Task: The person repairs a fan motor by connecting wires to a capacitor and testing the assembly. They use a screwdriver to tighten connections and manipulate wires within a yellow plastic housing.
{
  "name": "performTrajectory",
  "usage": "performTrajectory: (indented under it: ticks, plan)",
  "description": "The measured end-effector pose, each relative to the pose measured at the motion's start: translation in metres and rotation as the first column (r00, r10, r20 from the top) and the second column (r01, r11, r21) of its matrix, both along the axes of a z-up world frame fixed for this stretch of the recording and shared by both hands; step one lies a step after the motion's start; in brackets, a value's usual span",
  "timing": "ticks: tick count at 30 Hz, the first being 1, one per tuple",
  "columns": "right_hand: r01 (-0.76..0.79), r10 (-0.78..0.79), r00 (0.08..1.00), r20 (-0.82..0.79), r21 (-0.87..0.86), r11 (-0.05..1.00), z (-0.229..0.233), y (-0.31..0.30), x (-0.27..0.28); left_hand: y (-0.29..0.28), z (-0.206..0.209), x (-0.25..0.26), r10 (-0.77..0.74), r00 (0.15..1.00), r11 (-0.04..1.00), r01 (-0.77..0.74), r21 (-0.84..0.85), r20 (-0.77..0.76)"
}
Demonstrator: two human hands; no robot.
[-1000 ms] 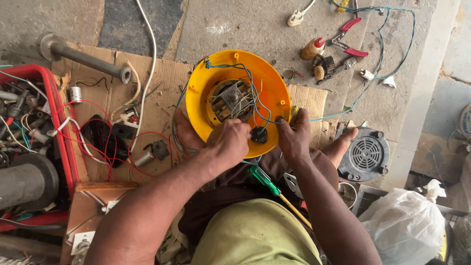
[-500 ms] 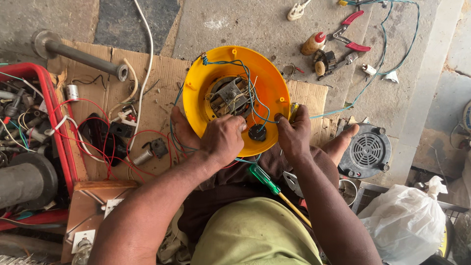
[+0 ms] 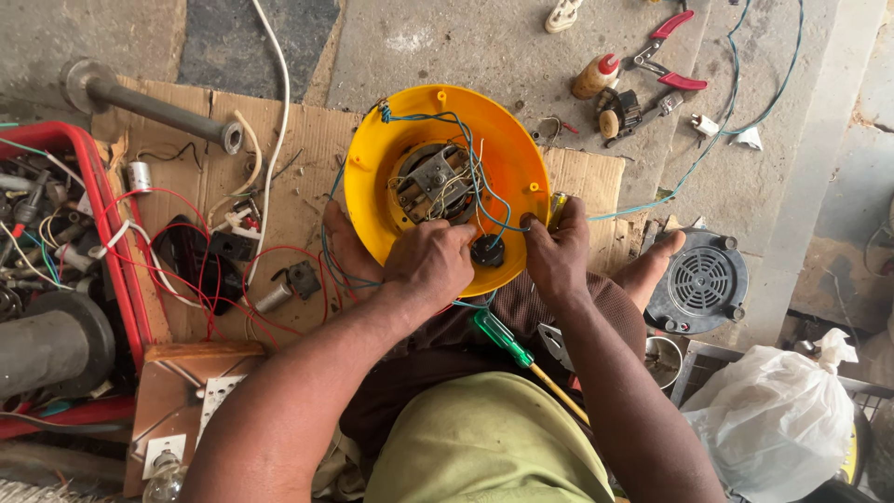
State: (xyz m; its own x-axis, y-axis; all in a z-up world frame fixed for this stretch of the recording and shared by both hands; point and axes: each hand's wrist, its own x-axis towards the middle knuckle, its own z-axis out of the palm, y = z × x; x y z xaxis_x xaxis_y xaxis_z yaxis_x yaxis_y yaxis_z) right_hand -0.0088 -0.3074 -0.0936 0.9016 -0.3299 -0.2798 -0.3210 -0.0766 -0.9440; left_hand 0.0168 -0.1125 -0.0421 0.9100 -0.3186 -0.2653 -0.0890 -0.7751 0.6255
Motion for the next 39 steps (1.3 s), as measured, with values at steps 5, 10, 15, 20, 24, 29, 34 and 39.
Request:
performTrajectory:
  ticks: [5,10,15,20,24,29,34,39]
  plan:
    - [0.002,-0.002,1.000,-0.005,0.038,0.999,0.006,0.001,0.002,0.006,0.000,0.003,-0.088,0.991,0.994,0.094,0.055,-0.104]
    - [0.013,-0.015,0.998,-0.065,-0.031,0.999,0.008,0.003,0.004,0.016,0.007,0.007,-0.143,0.987,0.989,0.141,-0.031,-0.070]
    - [0.013,-0.014,0.999,-0.042,-0.020,1.000,0.008,0.004,0.002,0.018,0.014,0.010,-0.087,0.984,0.995,0.078,-0.064,-0.155]
    - [0.000,0.000,1.000,-0.012,0.014,1.000,0.006,0.003,0.001,0.012,0.010,0.007,0.012,1.000,0.992,-0.013,-0.129,-0.007]
    - [0.002,-0.002,1.000,-0.031,-0.015,1.000,0.005,0.001,0.001,0.007,0.000,0.003,0.046,0.999,0.996,-0.048,-0.075,-0.023]
    - [-0.010,0.011,1.000,-0.014,0.058,0.998,0.006,0.000,0.000,0.010,-0.003,-0.002,0.025,1.000,0.996,-0.024,-0.088,0.013]
    - [-0.002,-0.001,1.000,0.022,0.122,0.992,0.005,0.001,0.000,0.015,-0.001,-0.004,-0.007,0.996,0.988,0.020,-0.152,0.087]
    - [-0.003,-0.002,0.999,0.037,0.126,0.992,0.007,-0.005,0.002,0.018,-0.002,0.001,-0.014,0.999,0.983,0.022,-0.180,0.045]
